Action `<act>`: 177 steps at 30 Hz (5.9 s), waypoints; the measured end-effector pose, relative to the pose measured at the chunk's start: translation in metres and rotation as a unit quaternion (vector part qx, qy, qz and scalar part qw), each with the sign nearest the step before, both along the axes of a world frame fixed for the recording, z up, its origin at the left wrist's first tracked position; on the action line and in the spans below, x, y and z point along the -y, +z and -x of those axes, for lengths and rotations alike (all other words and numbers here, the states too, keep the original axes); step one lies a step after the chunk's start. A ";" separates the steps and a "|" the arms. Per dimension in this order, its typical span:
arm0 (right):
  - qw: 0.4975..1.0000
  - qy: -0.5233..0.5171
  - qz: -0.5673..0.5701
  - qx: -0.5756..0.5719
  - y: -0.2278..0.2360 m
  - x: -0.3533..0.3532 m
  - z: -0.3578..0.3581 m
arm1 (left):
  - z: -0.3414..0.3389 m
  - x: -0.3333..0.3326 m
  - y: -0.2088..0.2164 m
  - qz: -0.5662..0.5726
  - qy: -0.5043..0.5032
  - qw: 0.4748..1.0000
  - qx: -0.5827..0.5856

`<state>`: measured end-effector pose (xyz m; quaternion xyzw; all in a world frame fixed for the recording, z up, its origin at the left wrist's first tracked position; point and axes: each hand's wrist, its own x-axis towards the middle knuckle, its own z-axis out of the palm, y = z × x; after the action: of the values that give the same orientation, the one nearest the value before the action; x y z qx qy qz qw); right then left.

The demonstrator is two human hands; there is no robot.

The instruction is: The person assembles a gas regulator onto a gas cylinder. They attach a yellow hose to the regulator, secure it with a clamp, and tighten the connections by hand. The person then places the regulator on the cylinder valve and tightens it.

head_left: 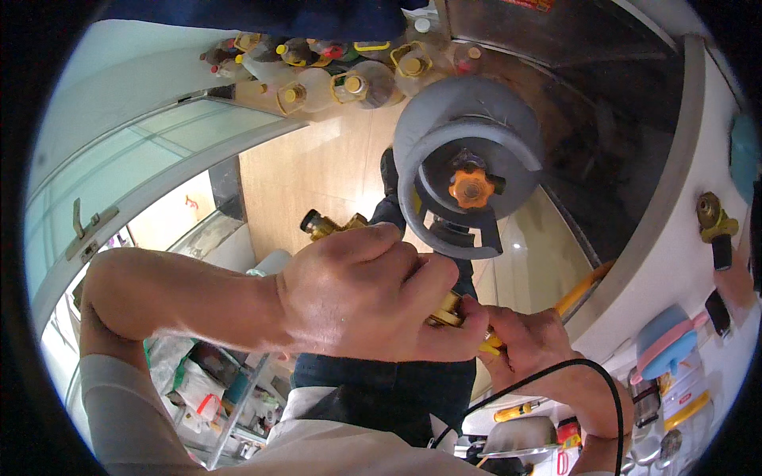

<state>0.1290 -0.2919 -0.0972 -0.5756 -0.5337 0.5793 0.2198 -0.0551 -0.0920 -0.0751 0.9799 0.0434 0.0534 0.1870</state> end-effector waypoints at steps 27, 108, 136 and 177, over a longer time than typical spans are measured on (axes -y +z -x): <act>0.995 0.060 -0.063 0.044 -0.003 -0.033 -0.031 | 0.022 -0.039 0.009 -0.011 -0.009 0.997 -0.078; 0.956 0.105 0.267 -0.061 -0.014 -0.054 -0.021 | 0.005 0.000 -0.027 -0.054 -0.012 0.998 0.014; 0.949 0.061 -0.094 0.294 -0.020 -0.014 0.012 | 0.015 0.031 -0.014 0.748 0.204 0.465 -0.427; 0.927 -0.020 -0.223 0.300 -0.015 0.007 -0.021 | -0.034 0.034 -0.045 0.813 0.040 0.423 -0.398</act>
<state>0.1498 -0.2990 -0.1121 -0.6688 -0.6787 0.2416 0.1835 -0.0211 -0.1260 -0.1199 0.2822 0.1751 -0.3948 0.8566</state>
